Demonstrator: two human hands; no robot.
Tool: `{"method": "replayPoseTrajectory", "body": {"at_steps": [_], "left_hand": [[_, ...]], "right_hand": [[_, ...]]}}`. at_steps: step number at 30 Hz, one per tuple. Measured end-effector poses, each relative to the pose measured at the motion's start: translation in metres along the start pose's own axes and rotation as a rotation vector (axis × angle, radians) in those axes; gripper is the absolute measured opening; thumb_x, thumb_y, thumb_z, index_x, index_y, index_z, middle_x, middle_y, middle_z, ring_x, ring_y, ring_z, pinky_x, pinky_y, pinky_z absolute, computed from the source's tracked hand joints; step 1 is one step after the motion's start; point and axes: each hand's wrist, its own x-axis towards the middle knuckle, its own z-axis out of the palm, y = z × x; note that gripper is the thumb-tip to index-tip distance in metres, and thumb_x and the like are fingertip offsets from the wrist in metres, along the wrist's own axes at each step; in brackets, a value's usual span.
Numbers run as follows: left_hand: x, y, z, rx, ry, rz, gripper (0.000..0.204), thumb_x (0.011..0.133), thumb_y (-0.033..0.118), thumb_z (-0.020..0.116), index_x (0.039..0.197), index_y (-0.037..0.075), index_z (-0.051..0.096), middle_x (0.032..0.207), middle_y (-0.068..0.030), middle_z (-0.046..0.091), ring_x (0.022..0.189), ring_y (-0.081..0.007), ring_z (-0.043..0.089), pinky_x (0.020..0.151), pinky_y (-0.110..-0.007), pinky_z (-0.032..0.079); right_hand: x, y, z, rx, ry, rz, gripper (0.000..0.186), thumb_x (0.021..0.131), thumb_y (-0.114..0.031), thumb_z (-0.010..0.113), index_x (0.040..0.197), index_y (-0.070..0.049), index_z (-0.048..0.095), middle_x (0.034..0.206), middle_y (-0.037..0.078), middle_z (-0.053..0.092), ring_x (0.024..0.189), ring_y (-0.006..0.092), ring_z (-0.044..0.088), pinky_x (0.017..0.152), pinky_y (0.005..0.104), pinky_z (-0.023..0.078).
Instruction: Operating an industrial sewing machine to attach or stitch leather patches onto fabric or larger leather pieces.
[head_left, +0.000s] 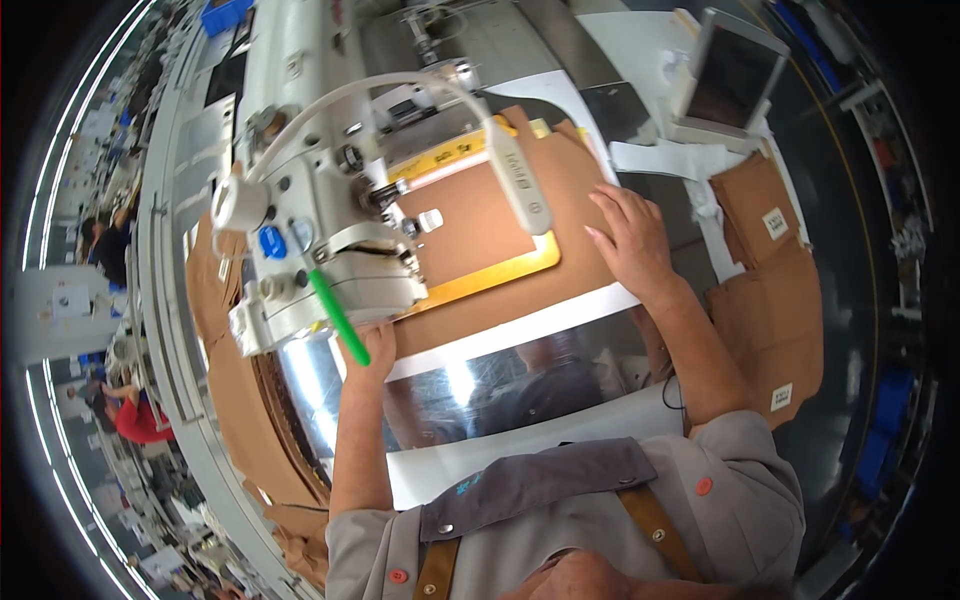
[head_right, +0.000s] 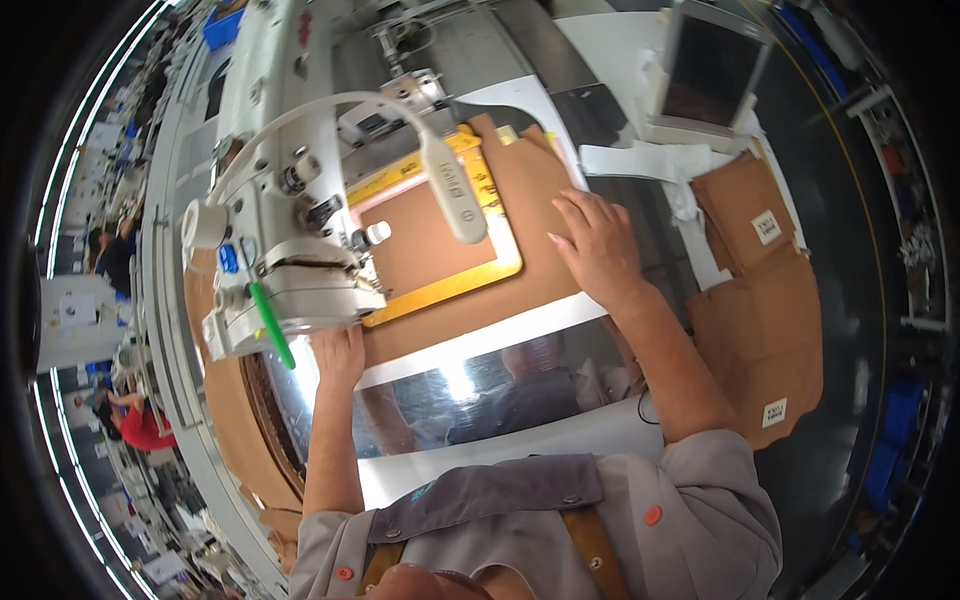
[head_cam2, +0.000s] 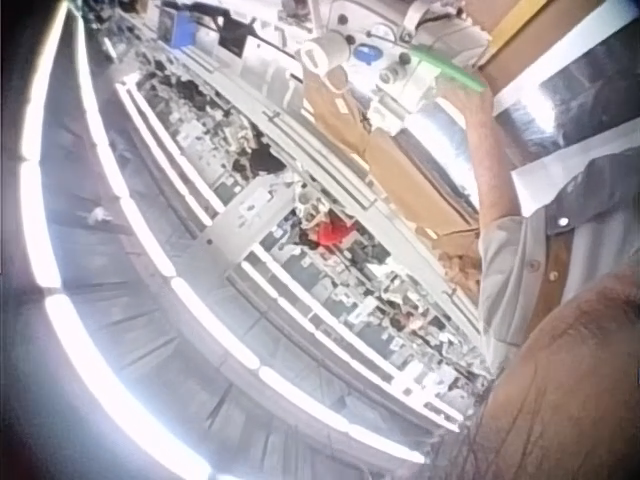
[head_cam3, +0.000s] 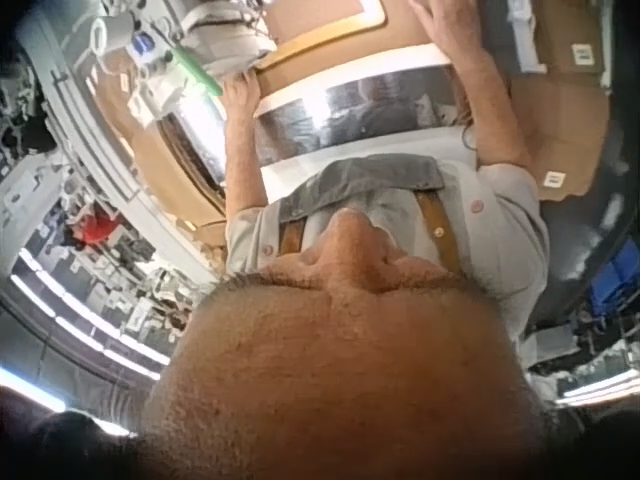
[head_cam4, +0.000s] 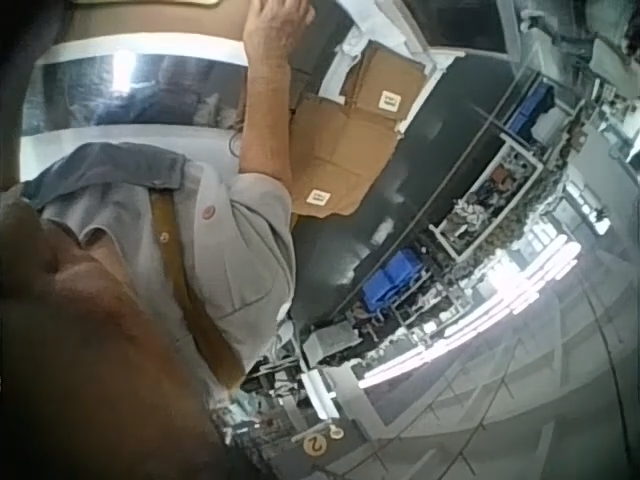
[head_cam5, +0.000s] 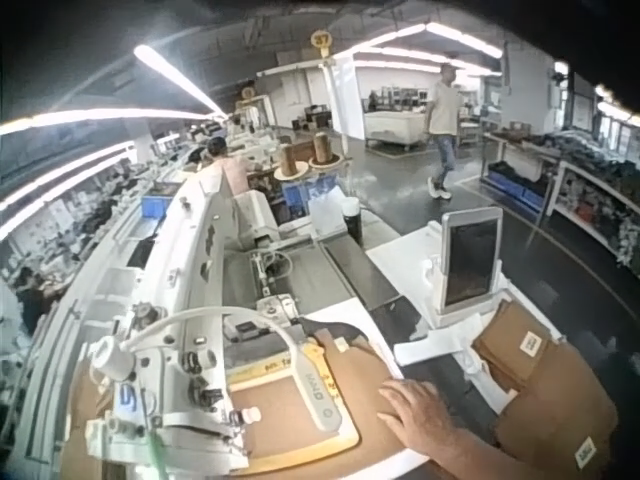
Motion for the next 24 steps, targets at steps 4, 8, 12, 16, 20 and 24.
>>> {"method": "replayPoseTrajectory", "body": {"at_steps": [4,8,12,16,20,24], "left_hand": [[0.007,-0.049,0.038,0.171,0.143,0.236,0.023,0.093,0.017,0.06,0.108,0.006,0.073,0.115,-0.0159,0.071,0.106,-0.0433,0.064,0.089,-0.059,0.048],[0.025,-0.004,0.004,0.093,0.105,0.218,0.019,0.09,0.014,0.062,0.104,0.004,0.072,0.11,-0.0187,0.07,0.102,-0.0426,0.065,0.091,-0.056,0.049],[0.027,-0.014,0.005,0.025,0.009,0.102,0.018,0.09,0.014,0.063,0.103,0.003,0.071,0.108,-0.0201,0.069,0.102,-0.0419,0.065,0.091,-0.054,0.05],[0.032,-0.037,0.028,-0.107,0.004,0.053,0.019,0.09,0.015,0.063,0.103,0.003,0.071,0.108,-0.0204,0.069,0.103,-0.0416,0.065,0.092,-0.054,0.05],[0.058,-0.059,0.053,-0.234,0.0,0.002,0.02,0.09,0.017,0.064,0.103,0.003,0.07,0.108,-0.0208,0.069,0.104,-0.0413,0.065,0.093,-0.053,0.05],[0.063,-0.077,0.072,-0.355,0.014,-0.048,0.021,0.091,0.018,0.064,0.103,0.003,0.07,0.108,-0.0211,0.069,0.104,-0.041,0.065,0.093,-0.053,0.05]], "right_hand": [[-0.009,-0.003,0.008,-0.043,-0.111,-0.086,0.055,0.096,-0.026,0.066,0.145,-0.006,0.051,0.152,0.01,0.051,0.142,0.0276,0.046,0.119,0.0512,0.029],[-0.005,0.001,0.021,-0.119,-0.165,-0.023,0.058,0.1,-0.029,0.06,0.151,-0.006,0.045,0.16,0.009,0.043,0.152,0.025,0.033,0.125,0.055,0.017],[0.009,-0.006,0.028,-0.126,-0.161,-0.002,0.059,0.101,-0.03,0.058,0.153,-0.006,0.042,0.162,0.009,0.04,0.154,0.0251,0.03,0.126,0.0568,0.015],[0.008,-0.002,0.031,-0.114,-0.133,0.027,0.061,0.101,-0.032,0.059,0.154,-0.007,0.042,0.162,0.009,0.039,0.153,0.0259,0.031,0.125,0.0571,0.016],[0.013,0.001,0.034,-0.127,-0.14,0.031,0.061,0.101,-0.033,0.059,0.154,-0.008,0.041,0.162,0.009,0.039,0.153,0.0264,0.031,0.125,0.0573,0.017],[0.015,0.004,0.032,-0.158,-0.124,0.049,0.06,0.102,-0.031,0.058,0.154,-0.007,0.041,0.162,0.01,0.039,0.154,0.0269,0.03,0.125,0.0574,0.018]]}}
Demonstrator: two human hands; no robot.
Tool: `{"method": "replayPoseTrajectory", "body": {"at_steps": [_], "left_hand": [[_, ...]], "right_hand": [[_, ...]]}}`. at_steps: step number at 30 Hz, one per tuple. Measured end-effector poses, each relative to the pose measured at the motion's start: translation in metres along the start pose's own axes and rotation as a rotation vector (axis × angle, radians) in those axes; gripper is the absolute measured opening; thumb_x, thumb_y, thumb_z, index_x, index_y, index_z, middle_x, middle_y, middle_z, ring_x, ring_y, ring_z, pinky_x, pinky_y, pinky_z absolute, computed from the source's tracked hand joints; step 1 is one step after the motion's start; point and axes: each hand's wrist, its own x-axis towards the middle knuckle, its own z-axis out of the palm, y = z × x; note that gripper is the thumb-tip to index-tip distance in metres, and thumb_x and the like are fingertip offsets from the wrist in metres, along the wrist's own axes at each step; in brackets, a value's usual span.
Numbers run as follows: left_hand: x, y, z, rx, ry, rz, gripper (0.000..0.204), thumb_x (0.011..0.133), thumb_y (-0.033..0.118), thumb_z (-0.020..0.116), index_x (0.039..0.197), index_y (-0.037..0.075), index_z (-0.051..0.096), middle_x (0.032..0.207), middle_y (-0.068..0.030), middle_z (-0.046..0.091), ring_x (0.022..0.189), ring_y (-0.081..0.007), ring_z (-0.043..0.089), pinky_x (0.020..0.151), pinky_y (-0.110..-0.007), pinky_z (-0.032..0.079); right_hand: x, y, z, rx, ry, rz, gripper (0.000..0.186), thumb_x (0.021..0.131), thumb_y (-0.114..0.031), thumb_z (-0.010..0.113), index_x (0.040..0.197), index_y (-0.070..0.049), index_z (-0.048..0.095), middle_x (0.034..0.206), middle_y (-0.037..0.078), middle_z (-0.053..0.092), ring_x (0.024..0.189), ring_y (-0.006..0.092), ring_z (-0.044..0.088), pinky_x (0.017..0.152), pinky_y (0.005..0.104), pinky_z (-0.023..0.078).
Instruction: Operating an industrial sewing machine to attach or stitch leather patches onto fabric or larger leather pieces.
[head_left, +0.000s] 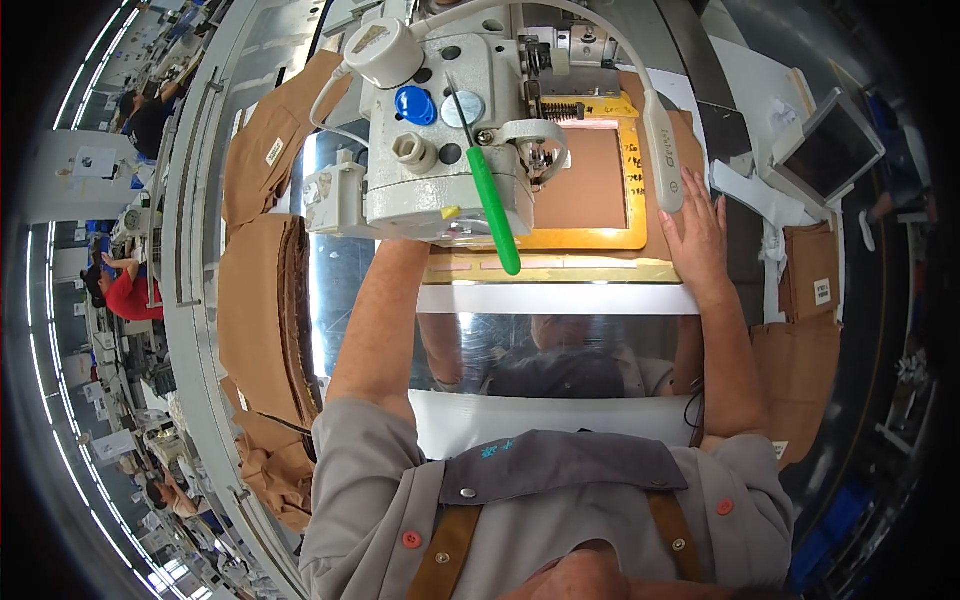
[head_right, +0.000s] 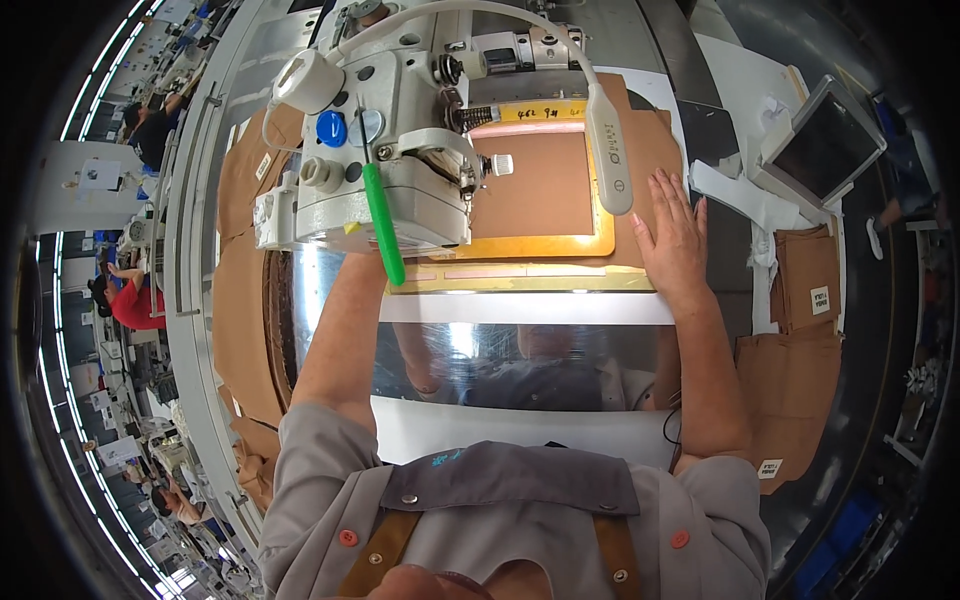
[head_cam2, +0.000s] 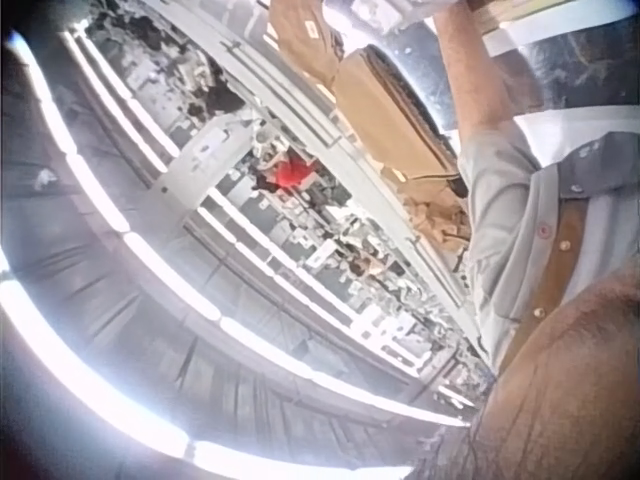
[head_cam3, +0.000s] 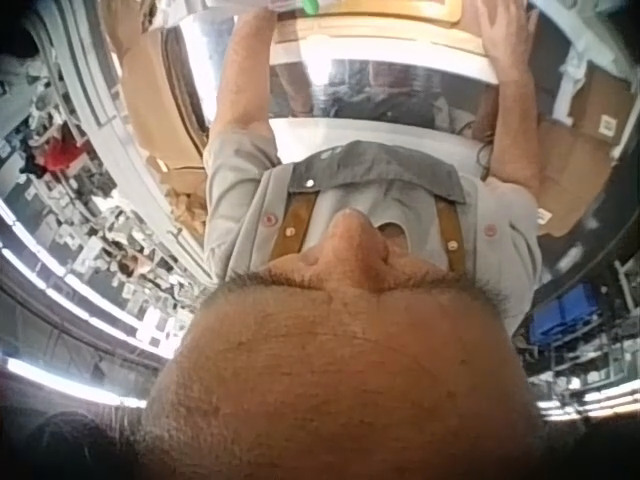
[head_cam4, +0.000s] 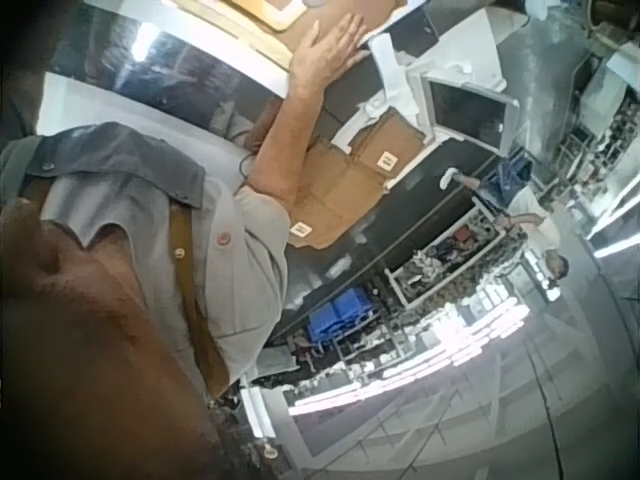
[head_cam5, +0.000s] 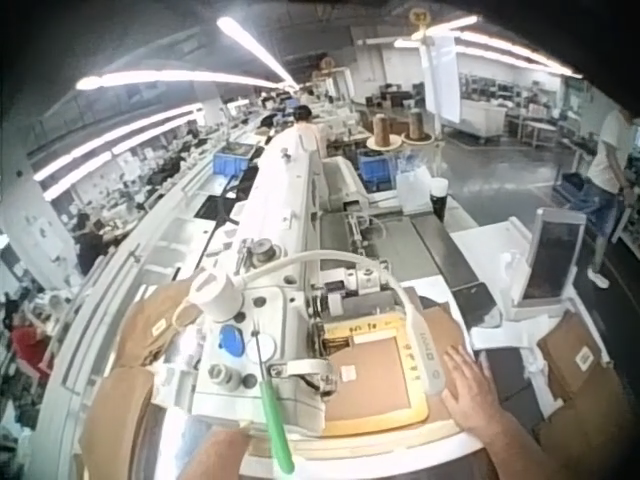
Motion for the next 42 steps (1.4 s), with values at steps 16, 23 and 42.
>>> {"method": "replayPoseTrajectory", "body": {"at_steps": [16,23,42], "left_hand": [[-0.131,0.097,-0.043,0.337,0.064,0.121,0.064,0.097,0.043,0.059,0.146,0.002,0.05,0.156,-0.0197,0.046,0.148,-0.0333,0.041,0.122,-0.059,0.011],[-0.141,0.1,-0.039,0.31,0.119,0.097,0.067,0.096,0.046,0.057,0.147,0.003,0.049,0.156,-0.0136,0.046,0.144,-0.0277,0.043,0.121,-0.052,0.018],[-0.081,0.064,-0.099,0.74,-0.067,0.523,0.024,0.085,0.013,0.068,0.109,0.01,0.073,0.107,0.0007,0.072,0.106,-0.0168,0.067,0.112,-0.045,0.041]], "right_hand": [[-0.063,-0.01,-0.017,0.054,-0.039,-0.179,0.057,0.101,-0.029,0.057,0.152,-0.006,0.047,0.159,0.013,0.044,0.153,0.03,0.033,0.126,0.0576,0.009],[-0.063,-0.006,-0.017,0.011,-0.066,-0.191,0.055,0.101,-0.024,0.056,0.152,-0.004,0.047,0.159,0.016,0.044,0.152,0.0327,0.034,0.125,0.0577,0.012],[-0.07,-0.004,-0.01,0.021,0.142,-0.168,0.046,0.096,-0.023,0.062,0.139,-0.006,0.06,0.144,0.012,0.056,0.14,0.0298,0.047,0.124,0.0546,0.023]]}}
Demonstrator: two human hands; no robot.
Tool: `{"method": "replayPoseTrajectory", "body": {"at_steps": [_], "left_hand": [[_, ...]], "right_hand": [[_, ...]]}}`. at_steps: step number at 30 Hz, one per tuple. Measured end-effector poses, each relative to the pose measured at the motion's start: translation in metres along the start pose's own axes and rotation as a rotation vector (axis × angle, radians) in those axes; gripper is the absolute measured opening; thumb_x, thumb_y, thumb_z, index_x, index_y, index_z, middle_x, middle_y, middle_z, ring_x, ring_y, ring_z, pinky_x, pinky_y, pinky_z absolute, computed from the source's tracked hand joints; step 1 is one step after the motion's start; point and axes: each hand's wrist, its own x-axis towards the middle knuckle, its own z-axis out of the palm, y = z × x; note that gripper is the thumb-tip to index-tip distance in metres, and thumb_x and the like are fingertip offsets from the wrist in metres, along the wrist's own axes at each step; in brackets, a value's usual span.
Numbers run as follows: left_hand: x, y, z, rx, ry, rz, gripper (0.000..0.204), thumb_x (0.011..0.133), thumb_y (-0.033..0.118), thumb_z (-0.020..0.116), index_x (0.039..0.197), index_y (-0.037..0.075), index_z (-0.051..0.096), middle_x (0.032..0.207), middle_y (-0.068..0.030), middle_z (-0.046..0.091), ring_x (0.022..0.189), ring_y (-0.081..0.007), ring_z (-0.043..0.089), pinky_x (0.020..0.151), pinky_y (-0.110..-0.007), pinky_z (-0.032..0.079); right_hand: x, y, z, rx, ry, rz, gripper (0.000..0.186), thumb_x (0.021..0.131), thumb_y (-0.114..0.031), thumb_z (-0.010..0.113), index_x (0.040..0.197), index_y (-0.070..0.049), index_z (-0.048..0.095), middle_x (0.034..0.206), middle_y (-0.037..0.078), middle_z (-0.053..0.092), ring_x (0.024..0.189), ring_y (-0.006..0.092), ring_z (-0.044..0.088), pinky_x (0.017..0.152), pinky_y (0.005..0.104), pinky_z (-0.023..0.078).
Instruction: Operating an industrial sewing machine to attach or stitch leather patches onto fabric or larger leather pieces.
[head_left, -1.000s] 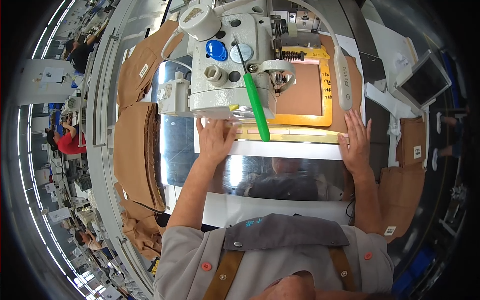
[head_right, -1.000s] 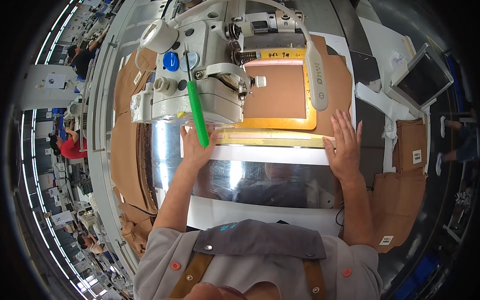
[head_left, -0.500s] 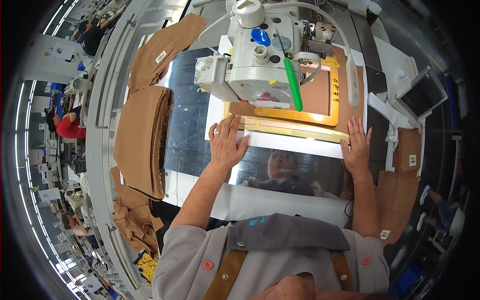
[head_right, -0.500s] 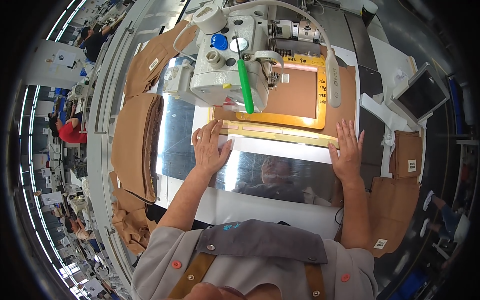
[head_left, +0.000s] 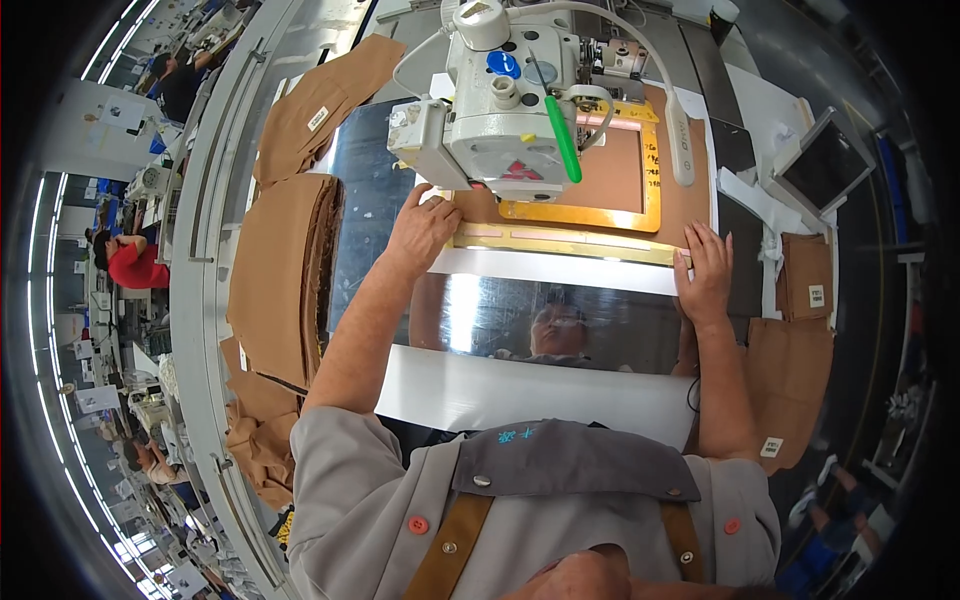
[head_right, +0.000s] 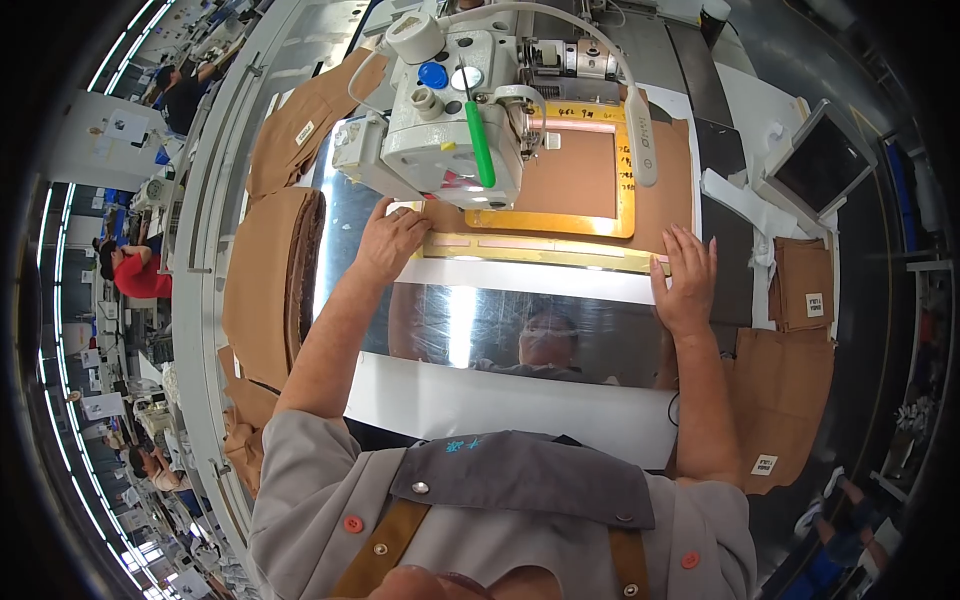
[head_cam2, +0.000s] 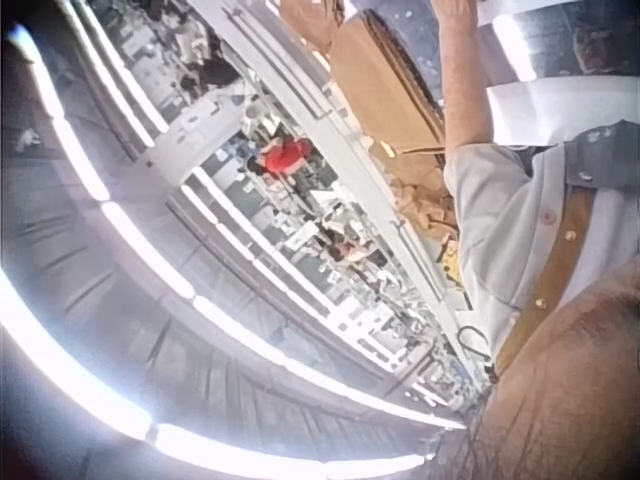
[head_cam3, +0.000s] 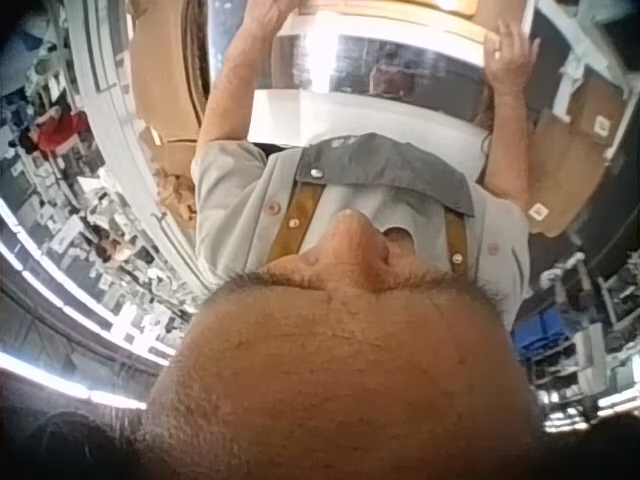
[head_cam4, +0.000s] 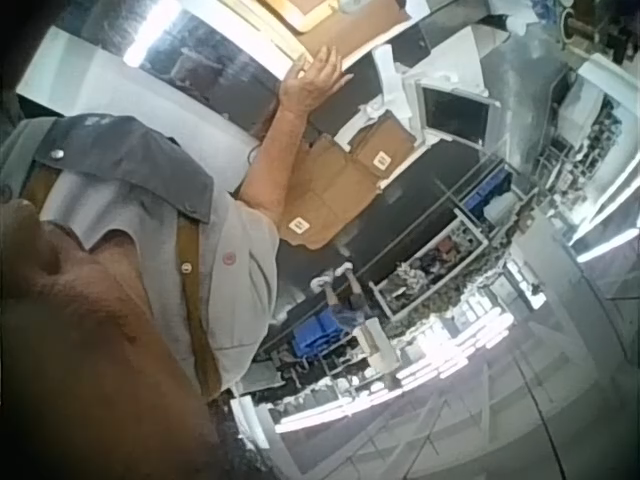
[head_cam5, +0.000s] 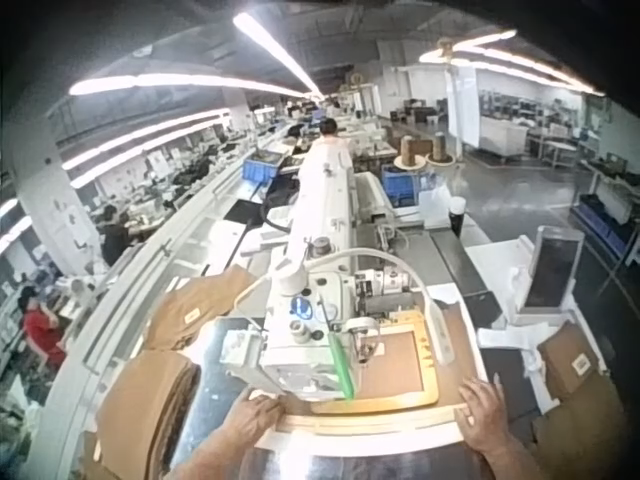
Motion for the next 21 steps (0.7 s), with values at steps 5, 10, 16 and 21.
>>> {"method": "replayPoseTrajectory", "body": {"at_steps": [5,10,16,21], "left_hand": [[-0.02,0.012,0.012,-0.033,0.193,-0.025,0.022,0.083,0.014,0.071,0.105,0.012,0.073,0.107,0.0022,0.073,0.103,-0.0144,0.068,0.112,-0.045,0.04],[-0.026,0.02,0.014,-0.013,0.302,-0.095,0.02,0.084,0.012,0.072,0.103,0.012,0.073,0.109,0.0025,0.073,0.103,-0.0137,0.069,0.111,-0.046,0.04],[-0.029,0.048,0.001,-0.379,0.195,-0.242,0.048,0.089,0.027,0.071,0.134,0.011,0.062,0.142,-0.007,0.061,0.132,-0.0221,0.057,0.118,-0.05,0.033],[-0.032,0.06,0.01,-0.398,0.037,-0.255,0.067,0.099,0.043,0.057,0.156,0.012,0.041,0.162,-0.0098,0.042,0.151,-0.023,0.036,0.124,-0.053,0.022]], "right_hand": [[0.001,-0.005,-0.005,-0.005,0.037,0.004,0.043,0.094,-0.021,0.064,0.133,-0.005,0.064,0.128,0.013,0.06,0.125,0.0304,0.054,0.118,0.0546,0.032],[0.0,-0.006,-0.004,-0.018,0.048,-0.009,0.044,0.093,-0.021,0.065,0.134,-0.005,0.064,0.127,0.013,0.06,0.125,0.0304,0.054,0.117,0.0542,0.033],[-0.004,-0.008,-0.01,0.003,0.061,-0.056,0.043,0.095,-0.021,0.063,0.136,-0.008,0.062,0.131,0.011,0.061,0.125,0.0278,0.056,0.119,0.0536,0.031],[-0.012,-0.017,-0.014,0.022,-0.057,-0.075,0.042,0.097,-0.023,0.061,0.137,-0.01,0.063,0.141,0.012,0.06,0.135,0.0274,0.054,0.121,0.0539,0.027]]}}
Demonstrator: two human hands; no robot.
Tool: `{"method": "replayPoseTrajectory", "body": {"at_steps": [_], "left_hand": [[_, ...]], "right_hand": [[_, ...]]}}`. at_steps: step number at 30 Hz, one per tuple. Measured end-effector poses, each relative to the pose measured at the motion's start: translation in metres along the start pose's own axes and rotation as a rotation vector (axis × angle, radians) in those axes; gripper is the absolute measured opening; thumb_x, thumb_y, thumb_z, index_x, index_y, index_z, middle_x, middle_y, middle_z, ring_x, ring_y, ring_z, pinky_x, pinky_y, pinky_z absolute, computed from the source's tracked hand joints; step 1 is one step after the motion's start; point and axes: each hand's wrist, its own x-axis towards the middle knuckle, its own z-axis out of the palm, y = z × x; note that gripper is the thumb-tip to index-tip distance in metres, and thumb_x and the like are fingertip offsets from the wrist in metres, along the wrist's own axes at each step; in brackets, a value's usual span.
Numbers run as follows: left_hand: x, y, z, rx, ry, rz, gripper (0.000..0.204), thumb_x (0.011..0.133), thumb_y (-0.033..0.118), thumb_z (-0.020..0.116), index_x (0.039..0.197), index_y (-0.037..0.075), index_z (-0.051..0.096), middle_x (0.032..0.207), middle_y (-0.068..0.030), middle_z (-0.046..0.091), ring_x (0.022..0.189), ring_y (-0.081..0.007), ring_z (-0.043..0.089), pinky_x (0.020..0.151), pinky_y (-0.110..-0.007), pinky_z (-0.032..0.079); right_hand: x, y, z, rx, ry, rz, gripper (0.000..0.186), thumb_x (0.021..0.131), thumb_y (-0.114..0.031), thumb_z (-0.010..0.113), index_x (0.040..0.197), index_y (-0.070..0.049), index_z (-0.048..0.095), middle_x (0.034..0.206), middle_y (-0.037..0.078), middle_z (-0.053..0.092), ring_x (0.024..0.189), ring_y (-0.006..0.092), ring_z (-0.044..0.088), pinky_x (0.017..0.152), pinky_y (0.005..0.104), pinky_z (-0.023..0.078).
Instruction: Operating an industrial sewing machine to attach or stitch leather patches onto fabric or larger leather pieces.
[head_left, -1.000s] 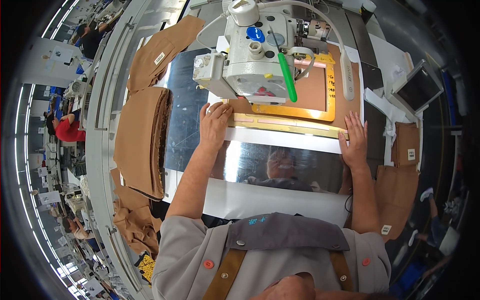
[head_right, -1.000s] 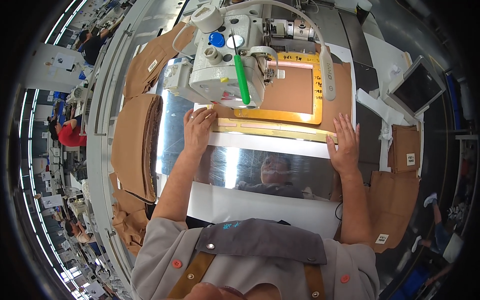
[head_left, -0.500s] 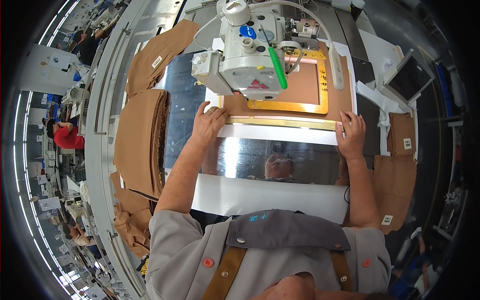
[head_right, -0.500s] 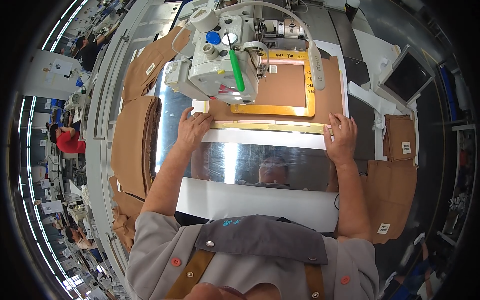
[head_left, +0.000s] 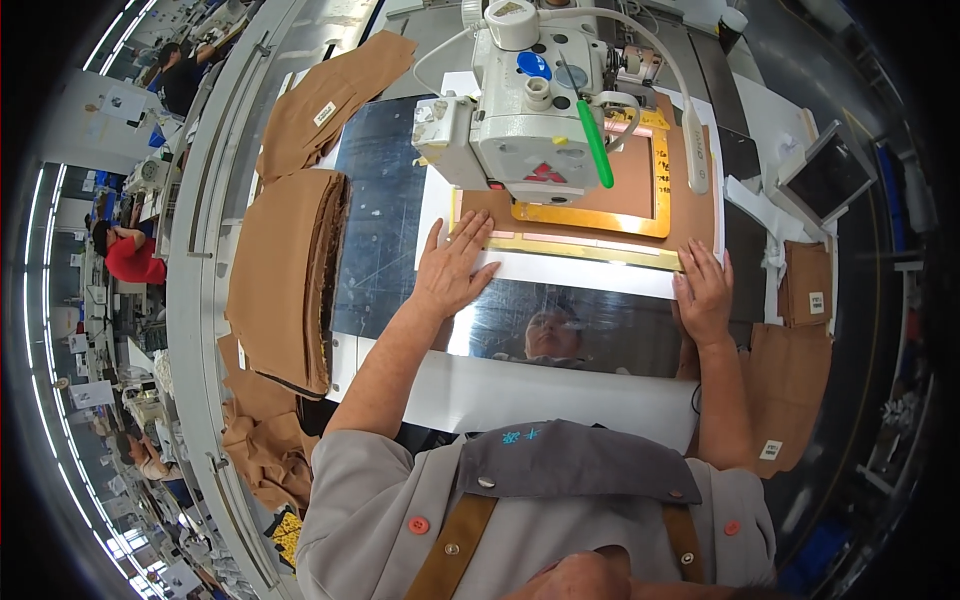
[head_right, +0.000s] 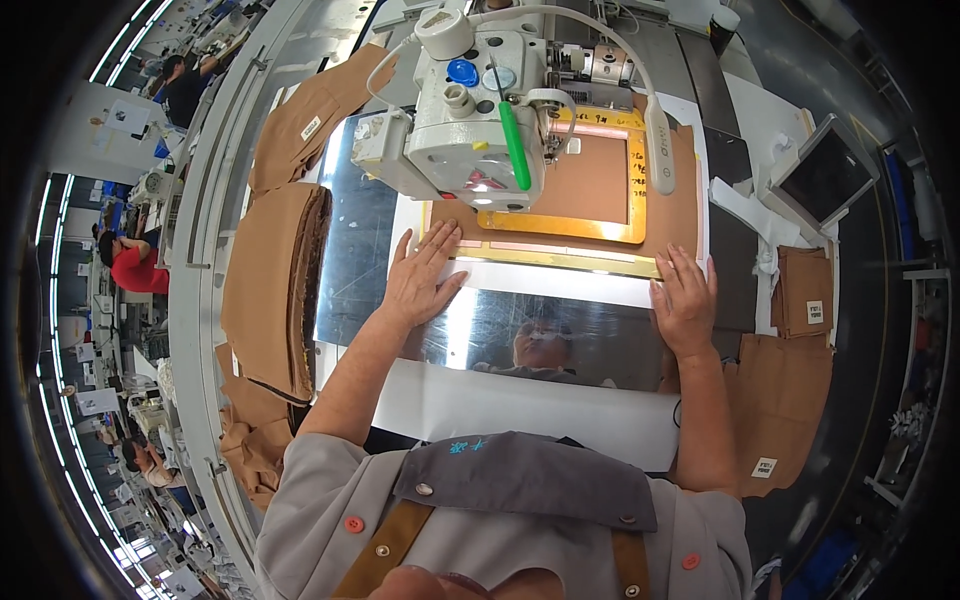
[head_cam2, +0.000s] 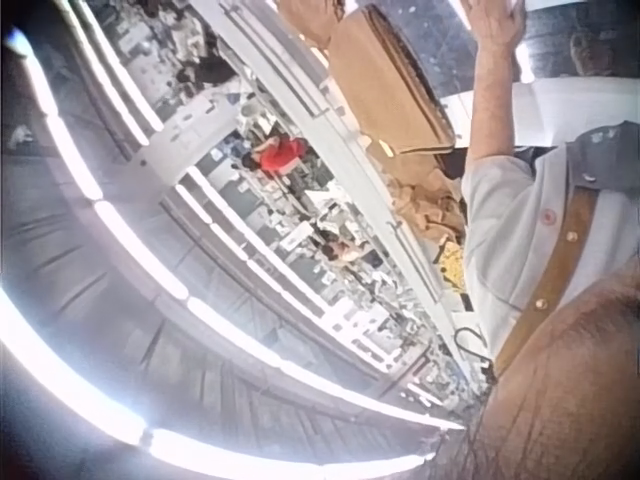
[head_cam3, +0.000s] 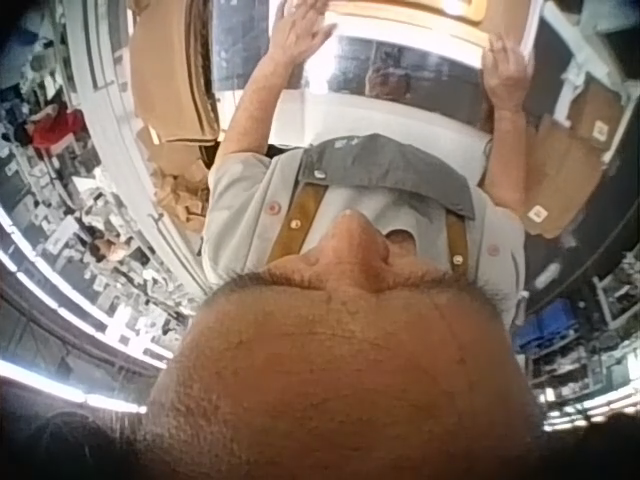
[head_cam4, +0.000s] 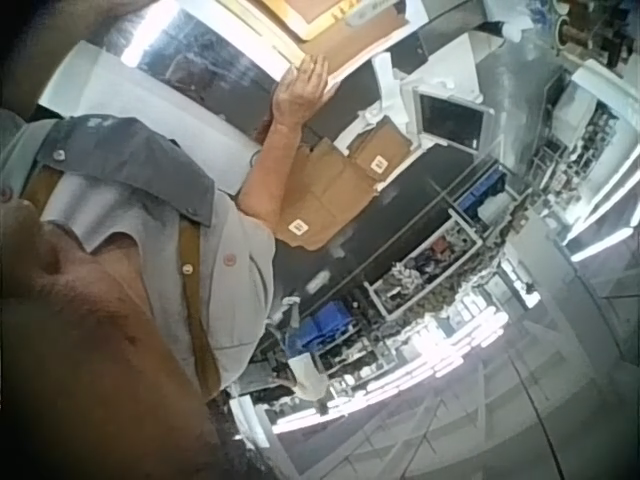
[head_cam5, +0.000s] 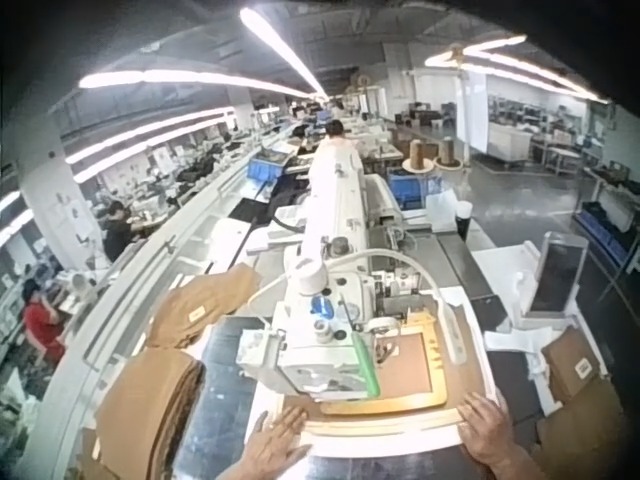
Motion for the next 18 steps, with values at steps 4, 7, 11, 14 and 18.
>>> {"method": "replayPoseTrajectory", "body": {"at_steps": [4,7,11,14,18], "left_hand": [[0.001,0.001,0.004,0.051,0.018,-0.024,0.066,0.099,0.044,0.055,0.155,0.01,0.043,0.161,-0.0092,0.043,0.15,-0.0229,0.038,0.124,-0.054,0.017],[0.001,0.001,0.005,0.055,0.037,-0.035,0.066,0.1,0.043,0.053,0.154,0.007,0.043,0.159,-0.0104,0.045,0.149,-0.0232,0.039,0.124,-0.052,0.018],[-0.001,0.004,0.007,0.064,0.034,-0.061,0.067,0.1,0.042,0.052,0.155,0.006,0.041,0.159,-0.0138,0.045,0.149,-0.0245,0.039,0.124,-0.05,0.018],[-0.002,0.006,0.006,0.069,0.035,-0.07,0.067,0.1,0.041,0.052,0.156,0.006,0.04,0.159,-0.0135,0.045,0.149,-0.0249,0.039,0.124,-0.05,0.018],[-0.003,0.007,0.005,0.067,0.045,-0.07,0.066,0.098,0.038,0.053,0.155,0.006,0.042,0.16,-0.0131,0.044,0.15,-0.0254,0.039,0.124,-0.051,0.017]], "right_hand": [[-0.001,-0.004,-0.001,0.03,-0.038,0.038,0.042,0.099,-0.025,0.057,0.136,-0.006,0.063,0.149,0.016,0.056,0.143,0.0308,0.048,0.122,0.0547,0.025],[0.0,-0.005,0.0,0.027,-0.018,0.022,0.041,0.099,-0.024,0.057,0.135,-0.005,0.063,0.147,0.015,0.058,0.141,0.0304,0.05,0.122,0.0551,0.025],[-0.008,-0.003,-0.003,0.017,0.002,0.033,0.039,0.097,-0.023,0.061,0.134,-0.008,0.065,0.144,0.012,0.061,0.14,0.0273,0.051,0.122,0.0543,0.025],[-0.006,-0.006,-0.004,-0.004,0.023,0.046,0.037,0.097,-0.023,0.061,0.131,-0.008,0.066,0.14,0.012,0.064,0.138,0.0276,0.053,0.122,0.0543,0.025],[-0.01,-0.005,-0.008,-0.018,0.065,0.062,0.035,0.096,-0.021,0.061,0.128,-0.008,0.067,0.135,0.01,0.067,0.133,0.0259,0.058,0.12,0.0531,0.028]]}}
